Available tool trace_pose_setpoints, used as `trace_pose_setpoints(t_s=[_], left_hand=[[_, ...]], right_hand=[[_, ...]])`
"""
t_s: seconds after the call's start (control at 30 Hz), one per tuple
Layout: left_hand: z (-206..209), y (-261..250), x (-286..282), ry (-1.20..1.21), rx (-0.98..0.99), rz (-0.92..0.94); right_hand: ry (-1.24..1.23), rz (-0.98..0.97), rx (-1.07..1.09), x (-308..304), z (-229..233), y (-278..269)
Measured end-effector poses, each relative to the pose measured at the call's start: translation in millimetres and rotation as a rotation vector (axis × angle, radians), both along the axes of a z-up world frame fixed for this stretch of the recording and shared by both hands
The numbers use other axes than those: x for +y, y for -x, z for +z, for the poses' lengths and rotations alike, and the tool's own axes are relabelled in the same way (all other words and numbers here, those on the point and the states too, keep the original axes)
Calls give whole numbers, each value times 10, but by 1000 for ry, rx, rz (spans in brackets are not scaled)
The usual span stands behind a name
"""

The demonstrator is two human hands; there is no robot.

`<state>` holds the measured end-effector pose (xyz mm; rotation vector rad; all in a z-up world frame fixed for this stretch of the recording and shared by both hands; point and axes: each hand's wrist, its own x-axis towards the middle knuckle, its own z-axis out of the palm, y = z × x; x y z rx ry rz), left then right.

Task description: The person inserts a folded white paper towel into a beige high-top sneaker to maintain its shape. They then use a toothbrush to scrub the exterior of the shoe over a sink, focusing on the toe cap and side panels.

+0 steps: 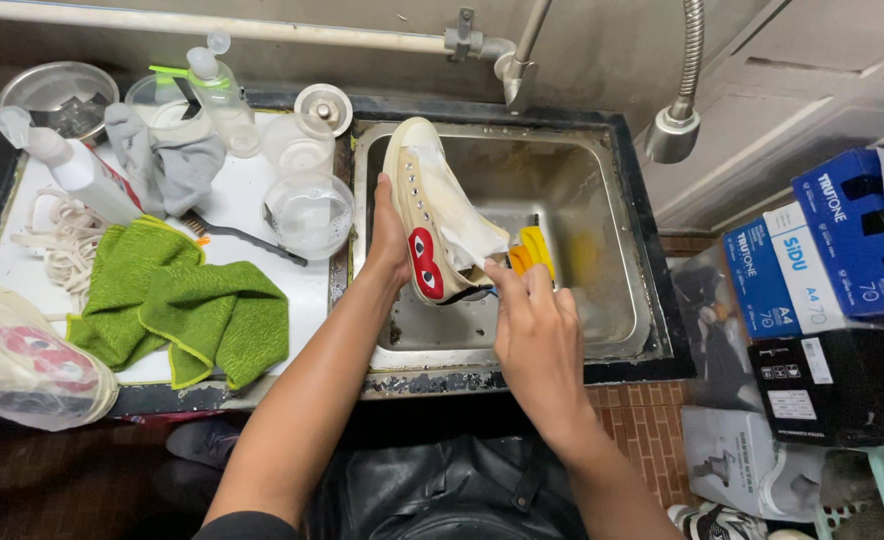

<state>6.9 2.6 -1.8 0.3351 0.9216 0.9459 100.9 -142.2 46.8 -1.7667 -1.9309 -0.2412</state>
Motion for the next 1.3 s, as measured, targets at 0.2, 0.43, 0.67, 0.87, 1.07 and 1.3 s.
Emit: trace_pose_setpoints(t_s=[0.2,0.43,0.67,0.87,1.07,1.3], left_hand=[[1,28,-15,-14,23,-3],[-62,15,53,11,-16,30],[137,-9,-157,-26,-61,53],[-109,174,-263,-90,11,80],[-506,62,22,-149,57,11],[188,163,-103,-10,-85,80]], right_hand=[[7,-22,63,-99,73,1],[11,10,50,-153,111,-33],[-39,132,90,201,251,195],[-21,333,-127,885,-195,754],[75,295,-159,869,-91,694],[-2,-70,201,141,398,82]])
